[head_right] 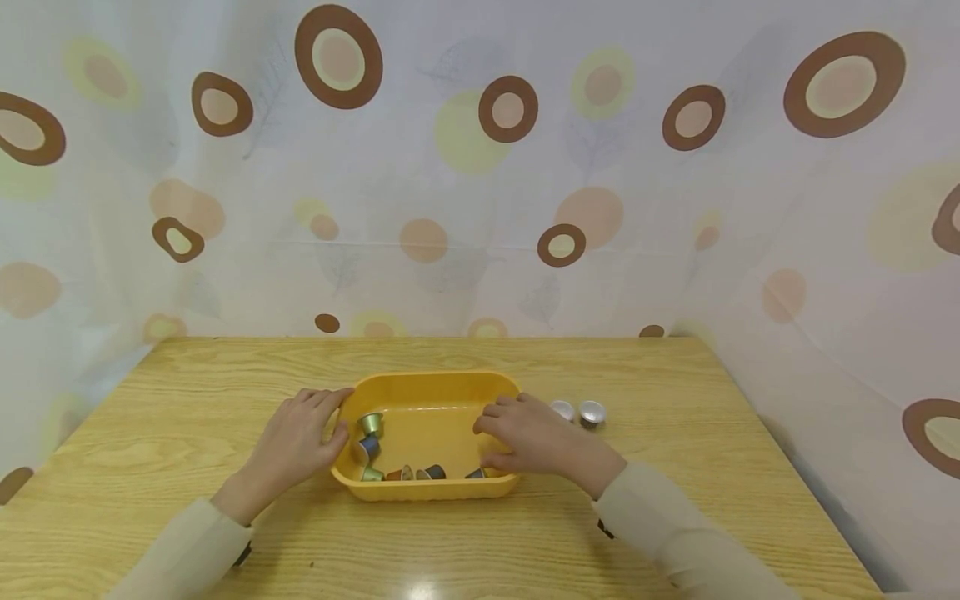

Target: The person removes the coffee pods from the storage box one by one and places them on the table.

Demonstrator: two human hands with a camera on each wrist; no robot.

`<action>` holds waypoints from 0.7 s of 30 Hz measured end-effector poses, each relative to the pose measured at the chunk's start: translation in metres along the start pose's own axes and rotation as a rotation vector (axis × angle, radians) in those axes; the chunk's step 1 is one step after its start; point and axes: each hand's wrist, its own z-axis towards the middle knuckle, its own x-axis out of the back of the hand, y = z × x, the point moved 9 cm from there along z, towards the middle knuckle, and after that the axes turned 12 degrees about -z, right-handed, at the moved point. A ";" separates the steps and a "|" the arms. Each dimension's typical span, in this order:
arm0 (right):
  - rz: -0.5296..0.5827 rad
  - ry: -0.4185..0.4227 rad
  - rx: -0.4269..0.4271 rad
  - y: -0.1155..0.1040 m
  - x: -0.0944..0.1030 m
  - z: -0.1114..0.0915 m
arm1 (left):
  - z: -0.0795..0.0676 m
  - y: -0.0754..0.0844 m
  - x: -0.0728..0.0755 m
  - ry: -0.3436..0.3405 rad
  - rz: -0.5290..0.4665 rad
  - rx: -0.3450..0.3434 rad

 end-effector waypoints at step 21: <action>0.054 -0.121 0.048 -0.009 -0.009 0.010 | 0.000 0.000 0.000 -0.001 0.005 -0.004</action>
